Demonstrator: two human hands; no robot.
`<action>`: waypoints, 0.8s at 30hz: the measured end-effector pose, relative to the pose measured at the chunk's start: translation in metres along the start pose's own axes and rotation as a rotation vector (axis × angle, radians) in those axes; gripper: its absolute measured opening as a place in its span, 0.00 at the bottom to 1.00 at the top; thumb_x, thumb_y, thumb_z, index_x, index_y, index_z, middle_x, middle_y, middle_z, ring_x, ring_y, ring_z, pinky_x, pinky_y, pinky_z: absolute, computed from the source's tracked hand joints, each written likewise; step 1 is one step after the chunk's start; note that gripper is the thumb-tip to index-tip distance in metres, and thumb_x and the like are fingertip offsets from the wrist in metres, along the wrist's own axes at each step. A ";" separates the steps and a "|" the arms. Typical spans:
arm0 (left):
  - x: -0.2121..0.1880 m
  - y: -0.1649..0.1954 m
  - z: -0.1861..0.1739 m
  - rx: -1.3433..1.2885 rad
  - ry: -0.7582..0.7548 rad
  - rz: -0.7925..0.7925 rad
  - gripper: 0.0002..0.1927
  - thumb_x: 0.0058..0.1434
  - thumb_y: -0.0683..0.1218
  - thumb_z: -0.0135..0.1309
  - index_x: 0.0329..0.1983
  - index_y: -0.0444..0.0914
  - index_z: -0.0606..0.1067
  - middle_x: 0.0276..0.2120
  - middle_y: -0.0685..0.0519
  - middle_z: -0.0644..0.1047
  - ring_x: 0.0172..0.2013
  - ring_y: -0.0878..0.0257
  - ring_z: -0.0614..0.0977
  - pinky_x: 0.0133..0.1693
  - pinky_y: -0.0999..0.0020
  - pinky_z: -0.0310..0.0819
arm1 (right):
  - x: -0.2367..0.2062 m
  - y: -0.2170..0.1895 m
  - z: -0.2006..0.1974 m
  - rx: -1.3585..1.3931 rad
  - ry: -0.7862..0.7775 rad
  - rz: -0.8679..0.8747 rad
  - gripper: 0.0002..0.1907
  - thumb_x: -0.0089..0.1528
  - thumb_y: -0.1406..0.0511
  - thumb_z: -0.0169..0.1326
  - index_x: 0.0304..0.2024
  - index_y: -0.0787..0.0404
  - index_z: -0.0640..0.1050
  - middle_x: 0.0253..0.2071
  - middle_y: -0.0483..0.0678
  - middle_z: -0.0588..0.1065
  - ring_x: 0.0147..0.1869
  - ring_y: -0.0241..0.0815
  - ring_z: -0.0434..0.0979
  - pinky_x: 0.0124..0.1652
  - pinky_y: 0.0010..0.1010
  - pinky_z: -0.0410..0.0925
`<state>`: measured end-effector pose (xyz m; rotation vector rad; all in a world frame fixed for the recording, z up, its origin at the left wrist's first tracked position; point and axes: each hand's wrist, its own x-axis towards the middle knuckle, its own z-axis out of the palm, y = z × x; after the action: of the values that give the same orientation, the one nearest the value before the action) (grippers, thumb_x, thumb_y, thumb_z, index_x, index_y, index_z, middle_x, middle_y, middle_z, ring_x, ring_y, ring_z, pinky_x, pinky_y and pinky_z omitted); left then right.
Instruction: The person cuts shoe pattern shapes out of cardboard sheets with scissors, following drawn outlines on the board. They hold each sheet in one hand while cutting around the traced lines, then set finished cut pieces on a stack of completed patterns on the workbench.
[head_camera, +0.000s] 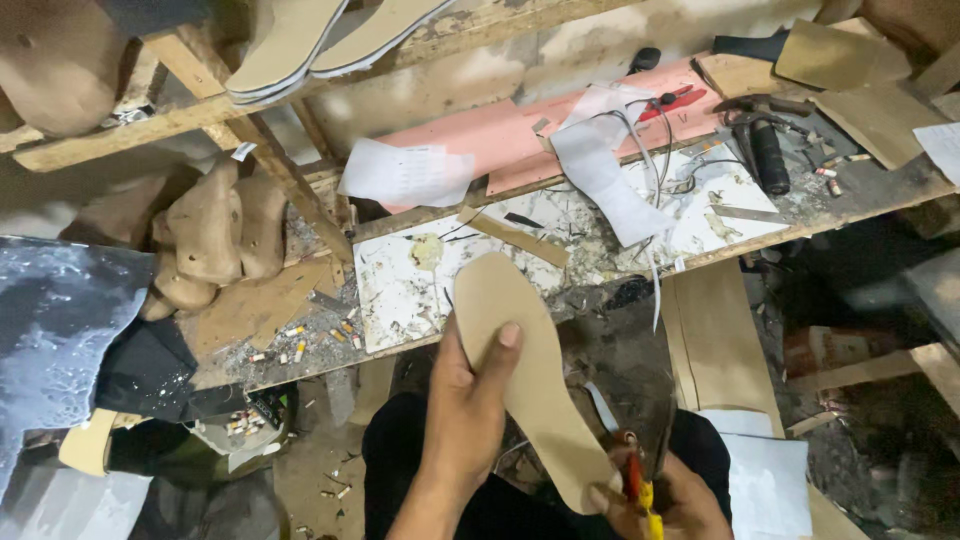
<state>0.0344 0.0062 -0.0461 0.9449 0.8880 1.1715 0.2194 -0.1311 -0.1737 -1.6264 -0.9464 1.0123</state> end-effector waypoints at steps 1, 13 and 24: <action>0.001 0.005 -0.002 0.014 0.001 -0.004 0.25 0.62 0.53 0.57 0.58 0.37 0.71 0.43 0.53 0.80 0.43 0.66 0.80 0.44 0.69 0.78 | 0.001 0.002 -0.003 -0.118 -0.060 0.050 0.27 0.47 0.72 0.71 0.50 0.65 0.80 0.34 0.50 0.81 0.41 0.36 0.84 0.45 0.27 0.71; -0.021 0.004 0.006 0.106 -0.325 -0.124 0.23 0.64 0.50 0.60 0.59 0.35 0.74 0.43 0.53 0.81 0.42 0.69 0.79 0.45 0.69 0.77 | 0.022 -0.057 -0.025 -0.376 -0.075 -0.029 0.33 0.50 0.68 0.65 0.60 0.57 0.75 0.33 0.41 0.79 0.35 0.31 0.77 0.37 0.23 0.69; -0.022 0.039 -0.015 0.455 -0.538 -0.041 0.12 0.58 0.41 0.65 0.45 0.36 0.82 0.32 0.53 0.84 0.36 0.72 0.82 0.39 0.73 0.79 | 0.023 -0.055 -0.097 -0.744 -0.308 -0.412 0.56 0.41 0.51 0.75 0.66 0.65 0.67 0.63 0.62 0.71 0.68 0.59 0.70 0.59 0.42 0.64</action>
<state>0.0035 -0.0086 -0.0138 1.5149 0.7337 0.6279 0.3110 -0.1285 -0.1059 -1.7553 -1.9461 0.6572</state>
